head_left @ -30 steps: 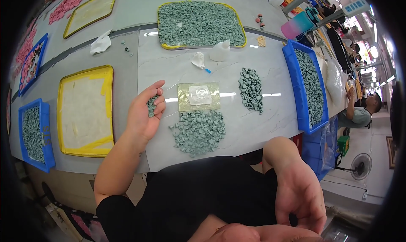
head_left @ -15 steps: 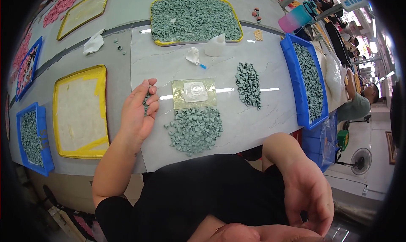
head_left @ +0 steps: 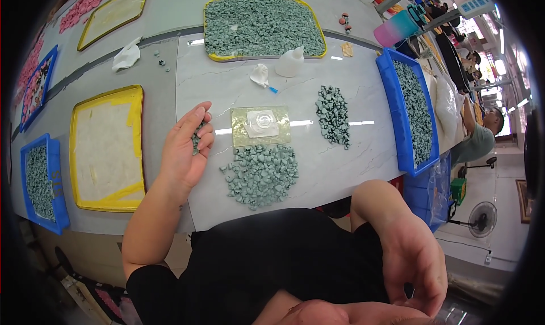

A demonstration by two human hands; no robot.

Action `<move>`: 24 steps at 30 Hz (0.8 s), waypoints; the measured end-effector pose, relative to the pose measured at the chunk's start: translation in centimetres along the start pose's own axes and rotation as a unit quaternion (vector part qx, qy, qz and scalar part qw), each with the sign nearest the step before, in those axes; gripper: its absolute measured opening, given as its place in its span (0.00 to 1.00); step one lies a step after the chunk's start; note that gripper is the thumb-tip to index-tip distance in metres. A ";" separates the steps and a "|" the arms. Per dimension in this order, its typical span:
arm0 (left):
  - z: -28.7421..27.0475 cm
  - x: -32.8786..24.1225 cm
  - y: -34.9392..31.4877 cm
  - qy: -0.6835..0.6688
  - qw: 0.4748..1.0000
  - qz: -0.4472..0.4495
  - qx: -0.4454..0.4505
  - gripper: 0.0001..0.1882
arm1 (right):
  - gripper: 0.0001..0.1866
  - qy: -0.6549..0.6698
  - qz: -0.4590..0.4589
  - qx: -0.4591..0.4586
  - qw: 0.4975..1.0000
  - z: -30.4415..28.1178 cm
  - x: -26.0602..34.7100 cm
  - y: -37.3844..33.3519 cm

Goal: Packing small green plastic components into a transparent plastic bag on a factory workbench.

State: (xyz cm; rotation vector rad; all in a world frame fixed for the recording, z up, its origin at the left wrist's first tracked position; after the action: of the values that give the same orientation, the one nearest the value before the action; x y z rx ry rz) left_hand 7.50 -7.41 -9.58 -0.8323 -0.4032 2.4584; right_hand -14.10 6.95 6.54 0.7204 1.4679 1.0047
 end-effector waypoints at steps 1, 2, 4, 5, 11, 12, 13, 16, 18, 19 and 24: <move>0.0 0.1 0.0 -0.002 1.000 0.001 -0.004 0.15 | 0.10 0.026 0.000 -0.005 1.000 0.1 -0.1 0.0; 0.0 0.2 0.0 -0.005 1.000 0.001 -0.008 0.15 | 0.10 0.026 0.000 -0.005 1.000 0.2 0.1 0.1; 0.2 0.3 0.1 0.004 1.000 0.005 -0.019 0.15 | 0.09 -0.043 0.035 -0.032 0.998 0.5 0.7 0.2; 0.2 0.4 0.1 0.012 0.999 0.009 -0.030 0.15 | 0.09 -0.045 0.034 -0.032 0.998 0.5 0.6 0.0; 0.4 0.3 0.1 0.018 1.000 0.001 -0.021 0.16 | 0.11 -0.028 0.026 0.047 0.998 -1.2 0.7 0.1; 0.5 0.2 0.1 0.018 1.000 0.002 -0.021 0.16 | 0.11 0.020 0.024 0.047 0.998 -1.2 0.3 0.2; 0.4 0.2 0.1 0.016 1.000 -0.001 -0.014 0.16 | 0.12 0.067 0.021 0.046 0.996 -1.2 0.1 0.3; 0.5 0.3 0.1 0.014 1.000 0.003 -0.007 0.16 | 0.10 -0.017 0.025 -0.020 0.999 0.0 0.1 -0.1; 0.4 0.4 0.0 0.013 1.000 0.009 -0.005 0.16 | 0.10 -0.017 0.026 -0.029 0.999 0.0 0.7 -0.1; 0.6 0.4 0.0 0.013 1.000 0.007 -0.008 0.15 | 0.10 -0.018 0.026 -0.034 0.999 0.1 0.6 0.0; 0.2 0.3 0.0 0.005 1.000 -0.006 -0.017 0.12 | 0.12 0.067 0.050 0.034 0.996 -0.3 0.0 0.2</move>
State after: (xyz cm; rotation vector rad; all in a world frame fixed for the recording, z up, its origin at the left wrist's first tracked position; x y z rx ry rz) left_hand 7.20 -7.28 -9.54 -0.8541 -0.4472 2.4425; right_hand -14.44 7.01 6.73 0.7943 1.6023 1.1005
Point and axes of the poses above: each hand's wrist, its own y-axis towards the middle knuckle, its own z-axis out of the palm, x = y × z, the point moved 1 cm from there along y, towards the middle knuckle, and after that the axes turned 1 degree about y, right-handed, at the moved point
